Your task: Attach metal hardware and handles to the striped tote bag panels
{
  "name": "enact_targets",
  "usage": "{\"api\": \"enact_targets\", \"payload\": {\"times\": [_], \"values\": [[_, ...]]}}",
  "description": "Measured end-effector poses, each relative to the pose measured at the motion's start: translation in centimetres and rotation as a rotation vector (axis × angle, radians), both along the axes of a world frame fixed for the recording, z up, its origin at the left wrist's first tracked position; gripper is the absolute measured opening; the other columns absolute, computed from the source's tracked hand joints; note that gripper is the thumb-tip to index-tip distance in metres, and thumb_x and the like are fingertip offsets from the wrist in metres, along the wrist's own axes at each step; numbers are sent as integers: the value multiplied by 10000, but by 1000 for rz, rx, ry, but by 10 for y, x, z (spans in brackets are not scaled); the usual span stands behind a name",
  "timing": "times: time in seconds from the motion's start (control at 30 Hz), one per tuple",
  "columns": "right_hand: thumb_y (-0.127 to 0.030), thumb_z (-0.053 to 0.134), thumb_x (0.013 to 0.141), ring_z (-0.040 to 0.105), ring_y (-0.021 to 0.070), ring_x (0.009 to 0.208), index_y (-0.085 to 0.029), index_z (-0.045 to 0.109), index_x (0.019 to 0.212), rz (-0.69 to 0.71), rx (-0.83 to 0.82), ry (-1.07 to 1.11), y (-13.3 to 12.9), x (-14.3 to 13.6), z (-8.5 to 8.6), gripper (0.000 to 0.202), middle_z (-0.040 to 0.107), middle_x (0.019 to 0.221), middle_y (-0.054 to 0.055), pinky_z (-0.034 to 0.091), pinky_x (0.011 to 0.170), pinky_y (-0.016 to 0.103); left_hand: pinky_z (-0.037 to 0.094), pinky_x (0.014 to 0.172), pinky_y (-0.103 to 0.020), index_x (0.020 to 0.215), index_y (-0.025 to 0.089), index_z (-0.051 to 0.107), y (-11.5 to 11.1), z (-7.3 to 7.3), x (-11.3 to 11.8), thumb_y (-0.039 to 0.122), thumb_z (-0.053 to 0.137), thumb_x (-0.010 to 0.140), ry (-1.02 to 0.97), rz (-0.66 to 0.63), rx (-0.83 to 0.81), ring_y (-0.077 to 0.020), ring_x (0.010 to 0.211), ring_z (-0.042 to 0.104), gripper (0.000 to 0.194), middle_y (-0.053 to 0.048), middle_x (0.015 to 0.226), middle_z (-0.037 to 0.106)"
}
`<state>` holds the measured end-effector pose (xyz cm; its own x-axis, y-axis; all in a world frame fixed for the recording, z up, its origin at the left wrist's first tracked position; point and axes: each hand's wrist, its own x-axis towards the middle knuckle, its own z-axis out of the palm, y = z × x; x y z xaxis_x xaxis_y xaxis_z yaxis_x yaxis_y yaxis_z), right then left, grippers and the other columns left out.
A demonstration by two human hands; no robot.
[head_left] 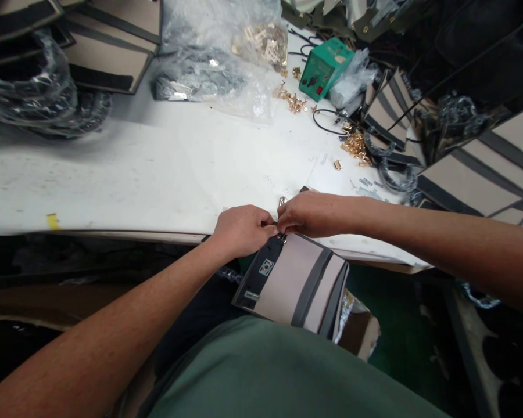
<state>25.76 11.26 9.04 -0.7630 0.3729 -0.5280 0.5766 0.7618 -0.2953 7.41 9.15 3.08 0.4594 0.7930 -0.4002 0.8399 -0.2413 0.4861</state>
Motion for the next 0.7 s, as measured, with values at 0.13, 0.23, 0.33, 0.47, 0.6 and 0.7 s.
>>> {"api": "enact_targets", "payload": {"times": [0.13,0.23,0.33,0.47,0.6,0.7], "values": [[-131,597,938,603,136,763,-206,747,993,12,13,39,-3,6,-4,176,720,959,45,287,605,278,314,592,-308,831,321,761,1,3,-1,551,522,853,13,-13,-17,-214,771,640,333,1,829,744],[-135,566,962,614,149,798,-193,735,1055,52,7,94,-4,10,-4,201,716,983,65,295,614,283,309,593,-307,847,330,764,2,5,0,542,521,853,12,-19,-34,-205,758,633,323,10,831,744],[-105,541,956,617,160,800,-189,732,1073,96,27,27,-3,6,-2,240,717,995,79,291,611,290,291,578,-308,833,332,762,3,6,1,541,534,841,13,-13,-34,-203,760,634,309,16,819,741],[-162,585,921,613,162,728,-228,761,981,-34,14,-134,-3,-3,1,197,728,870,54,295,593,284,285,570,-305,800,321,755,2,6,2,545,545,833,11,8,-33,-199,761,632,309,18,803,735],[-137,607,869,616,168,689,-243,778,910,-158,38,-167,-11,-12,-3,206,719,790,50,323,586,283,294,583,-304,796,311,758,1,5,3,542,560,825,9,22,-25,-199,764,631,306,9,817,739],[-95,664,796,632,192,703,-225,782,830,-232,43,-107,-18,-25,-7,179,699,728,56,379,629,299,298,587,-306,780,302,759,1,5,3,479,584,803,11,22,-38,-210,768,639,251,-4,815,740]]}}
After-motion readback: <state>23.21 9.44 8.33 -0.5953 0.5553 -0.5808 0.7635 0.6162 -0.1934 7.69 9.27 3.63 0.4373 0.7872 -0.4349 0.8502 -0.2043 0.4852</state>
